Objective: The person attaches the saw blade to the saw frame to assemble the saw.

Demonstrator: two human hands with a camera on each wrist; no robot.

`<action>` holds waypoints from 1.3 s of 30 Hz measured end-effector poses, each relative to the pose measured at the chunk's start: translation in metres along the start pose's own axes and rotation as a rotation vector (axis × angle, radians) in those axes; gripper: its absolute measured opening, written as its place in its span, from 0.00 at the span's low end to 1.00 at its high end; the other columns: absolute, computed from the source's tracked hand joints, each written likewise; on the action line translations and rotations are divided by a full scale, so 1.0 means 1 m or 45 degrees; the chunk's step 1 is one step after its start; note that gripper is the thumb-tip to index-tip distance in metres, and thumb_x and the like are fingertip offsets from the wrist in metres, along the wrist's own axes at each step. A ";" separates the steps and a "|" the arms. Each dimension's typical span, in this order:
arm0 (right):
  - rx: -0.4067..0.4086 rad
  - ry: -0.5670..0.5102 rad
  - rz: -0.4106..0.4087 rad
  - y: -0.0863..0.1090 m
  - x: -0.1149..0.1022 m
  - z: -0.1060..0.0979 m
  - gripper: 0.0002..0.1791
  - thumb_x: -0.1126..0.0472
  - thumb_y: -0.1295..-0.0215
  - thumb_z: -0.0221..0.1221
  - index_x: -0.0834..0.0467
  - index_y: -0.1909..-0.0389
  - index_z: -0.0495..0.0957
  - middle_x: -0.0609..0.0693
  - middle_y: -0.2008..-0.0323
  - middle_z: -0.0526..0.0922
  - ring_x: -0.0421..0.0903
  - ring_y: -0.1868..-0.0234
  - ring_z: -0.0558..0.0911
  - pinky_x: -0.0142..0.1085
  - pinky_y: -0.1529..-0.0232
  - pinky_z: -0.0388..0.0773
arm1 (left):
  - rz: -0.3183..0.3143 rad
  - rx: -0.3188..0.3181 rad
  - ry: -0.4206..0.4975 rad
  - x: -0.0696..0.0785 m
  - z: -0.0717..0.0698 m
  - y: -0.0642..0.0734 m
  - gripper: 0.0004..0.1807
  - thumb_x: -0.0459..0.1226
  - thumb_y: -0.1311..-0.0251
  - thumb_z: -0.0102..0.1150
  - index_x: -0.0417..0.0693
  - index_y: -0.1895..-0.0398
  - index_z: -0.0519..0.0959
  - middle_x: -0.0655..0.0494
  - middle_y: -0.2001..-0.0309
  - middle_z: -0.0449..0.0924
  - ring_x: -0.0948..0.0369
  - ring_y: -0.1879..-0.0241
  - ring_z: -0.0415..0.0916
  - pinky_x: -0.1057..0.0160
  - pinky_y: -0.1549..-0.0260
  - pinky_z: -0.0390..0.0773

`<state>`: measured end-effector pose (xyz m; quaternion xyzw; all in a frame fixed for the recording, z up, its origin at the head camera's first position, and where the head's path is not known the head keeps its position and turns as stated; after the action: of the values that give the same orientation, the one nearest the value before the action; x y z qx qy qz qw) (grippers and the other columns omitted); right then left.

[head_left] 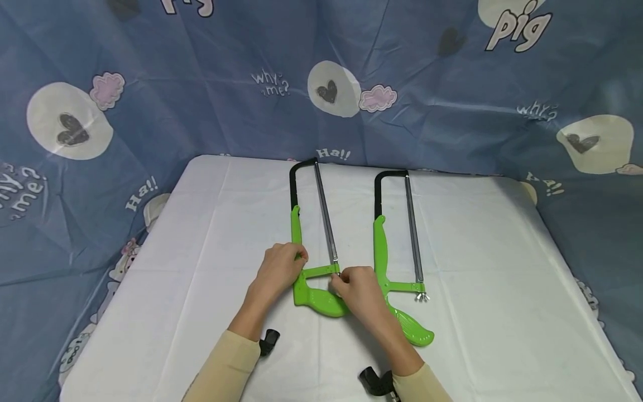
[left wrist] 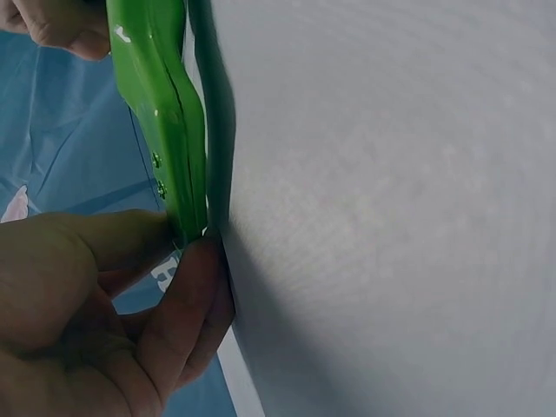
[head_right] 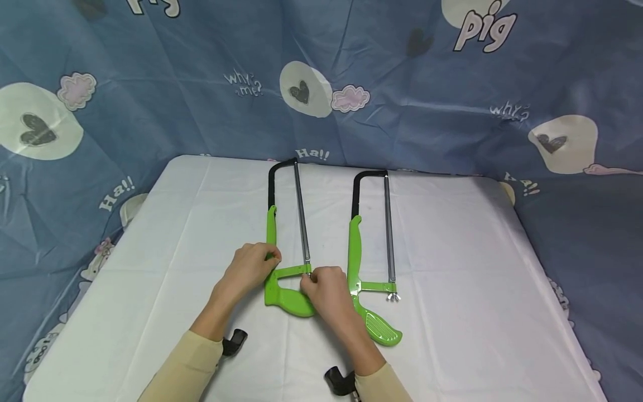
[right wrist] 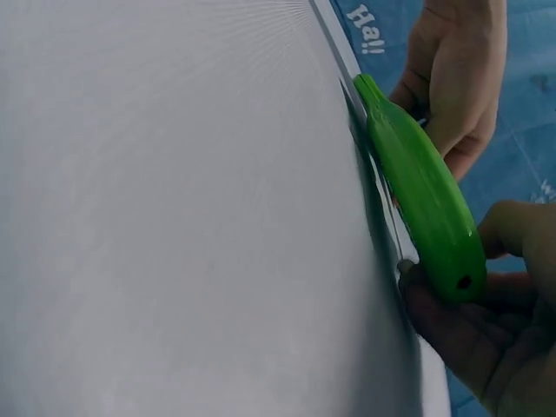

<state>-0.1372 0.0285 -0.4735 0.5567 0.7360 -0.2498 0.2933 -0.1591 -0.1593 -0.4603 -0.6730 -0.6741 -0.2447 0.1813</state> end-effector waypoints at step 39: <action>-0.502 -1.182 0.379 -0.009 0.027 0.009 0.20 0.60 0.32 0.56 0.75 0.52 0.80 0.50 0.67 0.90 0.43 0.62 0.89 0.36 0.55 0.84 | -0.043 -0.044 0.036 -0.006 -0.001 0.001 0.07 0.39 0.32 0.57 0.54 0.65 0.84 0.54 0.63 0.84 0.59 0.71 0.74 0.63 0.70 0.71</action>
<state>-0.1498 0.0379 -0.4983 0.4202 0.4745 -0.2827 0.7200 -0.1579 -0.1650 -0.4628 -0.6610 -0.6785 -0.2688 0.1748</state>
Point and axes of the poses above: each hand's wrist, its own y-axis away from the middle knuckle, its own z-axis out of the palm, x = y × z, the point moved 3 cm from there along -y, towards the middle knuckle
